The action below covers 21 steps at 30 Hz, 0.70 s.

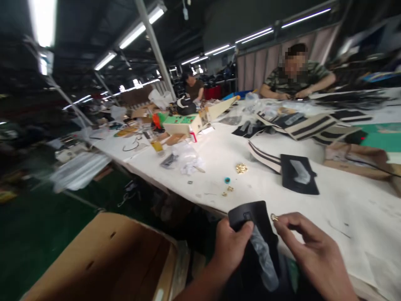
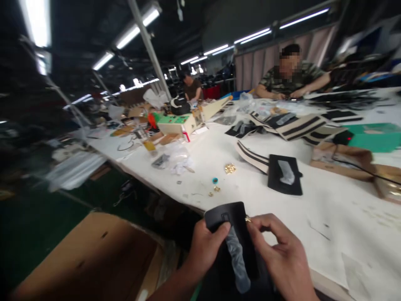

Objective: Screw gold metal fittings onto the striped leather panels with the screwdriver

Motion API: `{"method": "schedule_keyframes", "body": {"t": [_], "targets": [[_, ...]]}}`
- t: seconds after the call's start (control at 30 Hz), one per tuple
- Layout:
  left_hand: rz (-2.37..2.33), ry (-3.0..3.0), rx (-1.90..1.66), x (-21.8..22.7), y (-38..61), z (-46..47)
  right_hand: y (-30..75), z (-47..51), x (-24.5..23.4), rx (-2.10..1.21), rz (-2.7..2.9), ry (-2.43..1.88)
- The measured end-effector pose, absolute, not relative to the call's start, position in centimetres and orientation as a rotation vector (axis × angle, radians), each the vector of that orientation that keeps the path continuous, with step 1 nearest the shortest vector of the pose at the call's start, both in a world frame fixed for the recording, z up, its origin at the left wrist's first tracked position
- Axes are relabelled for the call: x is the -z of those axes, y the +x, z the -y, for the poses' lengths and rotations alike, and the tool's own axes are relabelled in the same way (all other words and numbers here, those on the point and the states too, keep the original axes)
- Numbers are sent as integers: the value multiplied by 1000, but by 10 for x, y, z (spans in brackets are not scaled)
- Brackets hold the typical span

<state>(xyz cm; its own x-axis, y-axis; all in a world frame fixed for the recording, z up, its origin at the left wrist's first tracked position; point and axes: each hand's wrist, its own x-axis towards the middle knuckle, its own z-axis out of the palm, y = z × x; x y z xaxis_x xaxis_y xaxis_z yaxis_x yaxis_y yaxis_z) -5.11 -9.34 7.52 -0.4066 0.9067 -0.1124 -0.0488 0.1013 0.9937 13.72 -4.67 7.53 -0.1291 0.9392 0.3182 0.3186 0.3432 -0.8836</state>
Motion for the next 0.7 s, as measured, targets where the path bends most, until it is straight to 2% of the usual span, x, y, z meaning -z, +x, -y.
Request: {"method": "schedule_keyframes", "body": {"t": [0.13, 0.3, 0.7], "targets": [[-1445, 977, -1375, -89, -35, 93, 130, 61, -96, -819, 1645, -1081], [-1401, 1125, -1366, -95, -19, 108, 140, 73, -92, -761, 1699, -993], [-1447, 1453, -1331, -108, -5, 131, 159, 93, -86, -367, 1860, -875]]}}
